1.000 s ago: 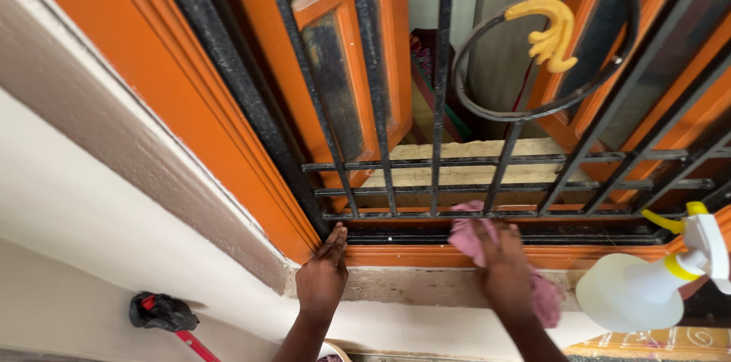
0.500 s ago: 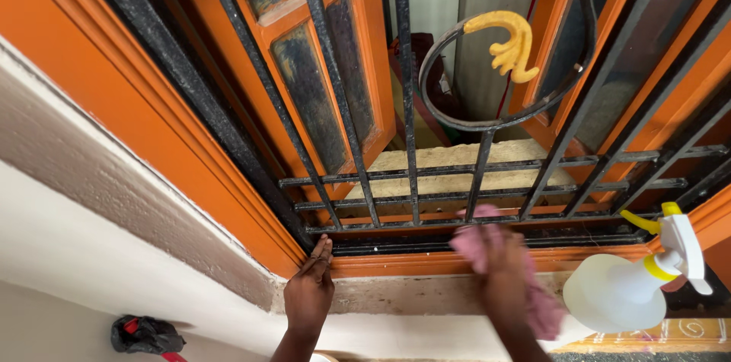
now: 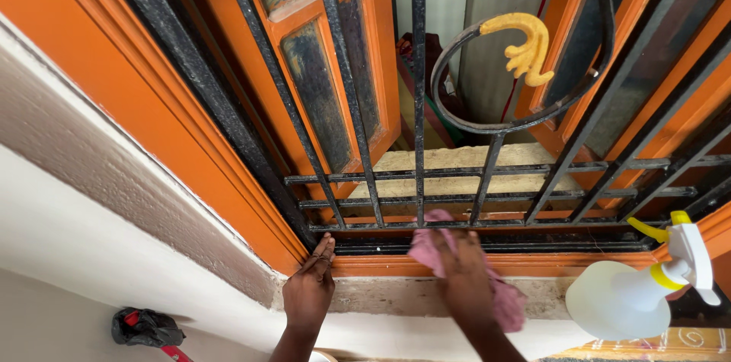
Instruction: The person cleans a window frame by spraying it with a cleaning solution and wiping the surfaces with a cloth.
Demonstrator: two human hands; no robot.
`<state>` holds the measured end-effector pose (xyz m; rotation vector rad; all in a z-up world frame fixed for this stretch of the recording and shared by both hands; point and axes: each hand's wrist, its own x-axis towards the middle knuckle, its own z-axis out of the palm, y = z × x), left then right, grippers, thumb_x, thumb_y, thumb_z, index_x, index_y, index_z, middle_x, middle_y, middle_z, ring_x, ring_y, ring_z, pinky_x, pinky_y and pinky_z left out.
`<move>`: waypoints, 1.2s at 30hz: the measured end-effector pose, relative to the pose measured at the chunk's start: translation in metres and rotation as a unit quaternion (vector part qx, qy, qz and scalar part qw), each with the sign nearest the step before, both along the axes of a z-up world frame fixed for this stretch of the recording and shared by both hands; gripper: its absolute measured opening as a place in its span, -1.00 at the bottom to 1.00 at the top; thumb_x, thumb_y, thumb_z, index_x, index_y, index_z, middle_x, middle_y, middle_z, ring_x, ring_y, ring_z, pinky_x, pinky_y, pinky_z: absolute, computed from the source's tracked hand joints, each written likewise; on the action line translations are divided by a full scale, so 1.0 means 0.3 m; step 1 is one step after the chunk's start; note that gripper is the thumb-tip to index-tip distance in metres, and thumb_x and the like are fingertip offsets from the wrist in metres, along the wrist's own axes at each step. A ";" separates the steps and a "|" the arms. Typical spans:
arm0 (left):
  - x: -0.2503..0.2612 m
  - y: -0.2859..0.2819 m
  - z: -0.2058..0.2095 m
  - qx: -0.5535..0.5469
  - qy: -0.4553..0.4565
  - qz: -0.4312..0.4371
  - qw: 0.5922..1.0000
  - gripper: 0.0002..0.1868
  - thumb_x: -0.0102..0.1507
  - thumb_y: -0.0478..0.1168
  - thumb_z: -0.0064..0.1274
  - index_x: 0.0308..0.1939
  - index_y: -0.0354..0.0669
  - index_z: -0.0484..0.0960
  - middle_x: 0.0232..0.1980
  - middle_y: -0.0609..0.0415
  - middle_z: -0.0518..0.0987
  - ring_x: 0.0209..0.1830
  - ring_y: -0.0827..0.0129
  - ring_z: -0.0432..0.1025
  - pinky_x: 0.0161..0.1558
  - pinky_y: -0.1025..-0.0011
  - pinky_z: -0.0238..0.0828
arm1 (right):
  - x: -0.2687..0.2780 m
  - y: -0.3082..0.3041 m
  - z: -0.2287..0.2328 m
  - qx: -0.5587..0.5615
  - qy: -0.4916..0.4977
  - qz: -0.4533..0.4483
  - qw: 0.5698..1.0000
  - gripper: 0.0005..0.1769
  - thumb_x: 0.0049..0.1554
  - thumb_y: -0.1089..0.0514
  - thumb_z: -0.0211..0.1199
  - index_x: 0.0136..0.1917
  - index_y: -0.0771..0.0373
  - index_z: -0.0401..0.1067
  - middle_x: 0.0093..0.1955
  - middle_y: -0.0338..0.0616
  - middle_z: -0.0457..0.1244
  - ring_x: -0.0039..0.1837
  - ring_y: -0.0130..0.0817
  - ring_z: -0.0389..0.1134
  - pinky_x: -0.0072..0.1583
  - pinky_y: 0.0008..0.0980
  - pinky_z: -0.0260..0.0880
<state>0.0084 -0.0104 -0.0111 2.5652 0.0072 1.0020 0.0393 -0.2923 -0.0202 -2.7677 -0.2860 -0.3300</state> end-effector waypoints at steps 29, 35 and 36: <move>-0.018 -0.010 0.019 -0.026 -0.002 -0.003 1.000 -0.64 0.20 -0.42 0.04 0.00 -0.03 0.78 0.14 0.30 0.67 -0.07 0.43 0.64 -0.13 0.46 0.62 | -0.005 0.212 -0.067 0.016 -0.048 -0.016 0.999 0.04 -0.11 0.48 0.18 0.61 0.02 0.07 0.60 -0.02 0.00 0.54 0.07 0.03 0.50 -0.04 0.07; -0.023 0.003 0.010 -0.016 0.007 -0.001 1.000 -0.62 0.15 -0.43 0.05 -0.02 -0.02 0.78 0.15 0.34 0.67 -0.14 0.39 0.64 -0.23 0.43 0.63 | -0.034 0.433 -0.004 0.048 -0.072 0.062 0.994 0.02 -0.11 0.48 0.20 0.58 0.05 0.08 0.55 0.07 0.00 0.58 0.18 -0.01 0.54 0.04 0.00; -0.021 0.006 0.009 -0.015 0.009 -0.001 1.000 -0.64 0.17 -0.40 0.07 -0.03 0.00 0.79 0.15 0.36 0.67 -0.18 0.39 0.64 -0.25 0.42 0.63 | -0.032 0.440 0.002 0.063 -0.112 0.077 0.989 -0.07 -0.09 0.47 0.20 0.53 0.11 0.11 0.47 0.10 0.04 0.56 0.17 0.03 0.59 0.08 0.00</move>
